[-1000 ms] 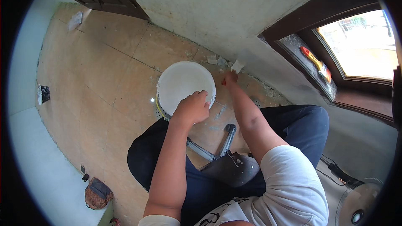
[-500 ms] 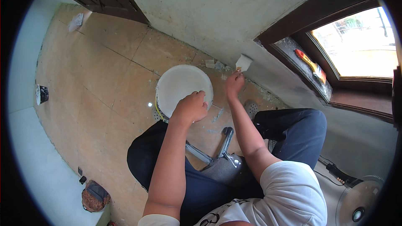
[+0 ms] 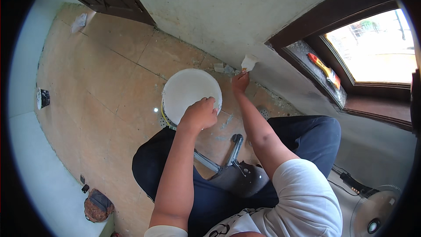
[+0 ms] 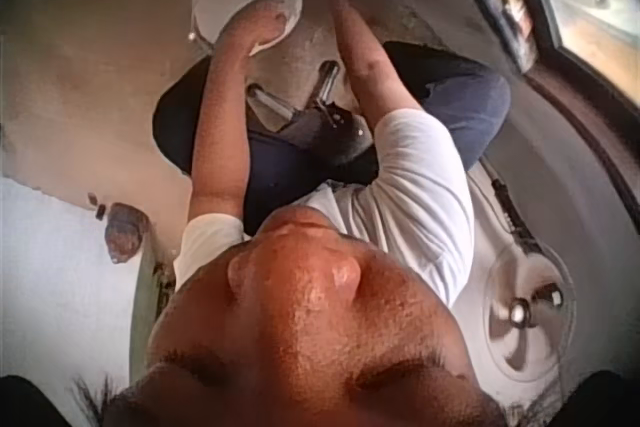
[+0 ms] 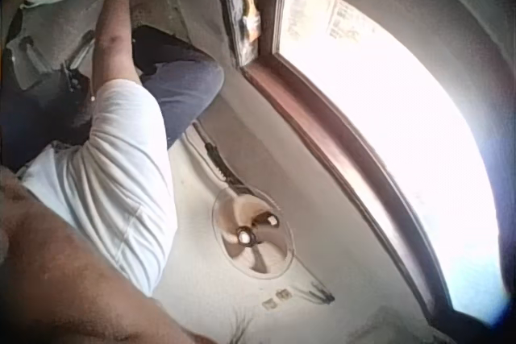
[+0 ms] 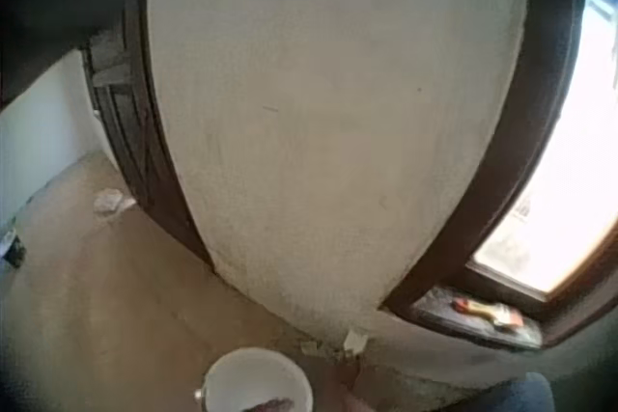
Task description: The person applies white putty to a wall near a window with a putty knife.
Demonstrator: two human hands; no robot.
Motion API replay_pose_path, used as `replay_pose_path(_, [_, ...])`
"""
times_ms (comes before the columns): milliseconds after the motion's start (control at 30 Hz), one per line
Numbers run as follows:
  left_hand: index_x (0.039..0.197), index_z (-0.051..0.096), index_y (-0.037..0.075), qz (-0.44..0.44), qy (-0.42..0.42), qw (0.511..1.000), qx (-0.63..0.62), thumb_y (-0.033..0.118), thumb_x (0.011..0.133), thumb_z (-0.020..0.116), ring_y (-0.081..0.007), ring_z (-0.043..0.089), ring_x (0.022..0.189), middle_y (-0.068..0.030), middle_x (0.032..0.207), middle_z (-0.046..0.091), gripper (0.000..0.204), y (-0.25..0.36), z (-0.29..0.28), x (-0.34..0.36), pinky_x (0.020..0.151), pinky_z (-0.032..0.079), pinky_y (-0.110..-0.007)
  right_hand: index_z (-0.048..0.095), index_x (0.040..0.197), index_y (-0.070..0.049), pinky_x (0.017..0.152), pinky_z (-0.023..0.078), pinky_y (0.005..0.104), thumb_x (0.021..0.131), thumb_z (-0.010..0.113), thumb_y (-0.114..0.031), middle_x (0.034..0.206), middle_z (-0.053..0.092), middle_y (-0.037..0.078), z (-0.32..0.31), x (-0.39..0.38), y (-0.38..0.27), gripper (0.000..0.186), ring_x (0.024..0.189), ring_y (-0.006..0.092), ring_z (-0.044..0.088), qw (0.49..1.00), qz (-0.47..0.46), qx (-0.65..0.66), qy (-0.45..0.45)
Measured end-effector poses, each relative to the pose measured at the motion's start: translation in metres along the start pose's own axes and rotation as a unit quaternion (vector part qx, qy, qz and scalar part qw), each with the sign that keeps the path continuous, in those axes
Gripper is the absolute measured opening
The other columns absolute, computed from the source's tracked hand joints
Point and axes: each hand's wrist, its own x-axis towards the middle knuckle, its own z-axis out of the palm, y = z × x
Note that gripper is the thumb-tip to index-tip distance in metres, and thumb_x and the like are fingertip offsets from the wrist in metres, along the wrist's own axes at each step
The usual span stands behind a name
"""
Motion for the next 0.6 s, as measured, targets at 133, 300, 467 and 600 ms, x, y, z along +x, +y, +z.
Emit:
replay_pose_path(133, [0.128,0.048,0.003,-0.004,0.000,1.000,-0.005,0.023,0.092,0.046,-0.0338,0.049,0.119,-0.0188,0.129,0.051,0.042,0.008,-0.004,0.004,0.100,0.040,-0.040,0.057,0.099,0.005,0.071,0.047,0.0498,0.094,0.040,-0.017,0.084,0.063,0.025,0.014,-0.007,0.050,0.028,0.080,0.0425,0.062,0.975,0.118,-0.165,-0.093])
replay_pose_path(300, [0.128,0.048,0.003,-0.024,0.005,1.000,-0.009,0.024,0.093,0.047,-0.0334,0.049,0.120,-0.0187,0.130,0.051,0.041,-0.011,-0.002,-0.011,0.101,0.039,-0.040,0.056,0.097,0.003,0.047,0.045,0.0486,0.094,0.040,-0.020,0.080,0.063,0.022,0.022,-0.026,0.042,0.029,0.060,0.0382,0.063,0.838,0.458,-0.109,-0.277])
replay_pose_path(467, [0.127,0.049,0.003,0.013,0.039,0.999,-0.009,0.024,0.092,0.049,-0.0330,0.051,0.119,-0.0191,0.128,0.053,0.040,-0.013,-0.007,-0.008,0.100,0.040,-0.039,0.057,0.092,0.002,0.039,0.042,0.0452,0.091,0.044,-0.024,0.074,0.060,0.018,-0.026,-0.007,0.080,0.029,0.049,0.0303,0.057,0.844,0.436,-0.111,-0.291])
replay_pose_path(600, [0.125,0.052,0.003,0.019,0.073,0.997,-0.023,0.021,0.091,0.053,-0.0322,0.056,0.112,-0.0179,0.122,0.058,0.039,-0.038,-0.007,-0.016,0.095,0.044,-0.038,0.059,0.092,0.006,0.044,0.047,0.0442,0.094,0.040,-0.029,0.068,0.063,0.018,-0.068,-0.051,0.054,0.040,0.047,0.0315,0.059,0.854,0.424,-0.111,-0.279])
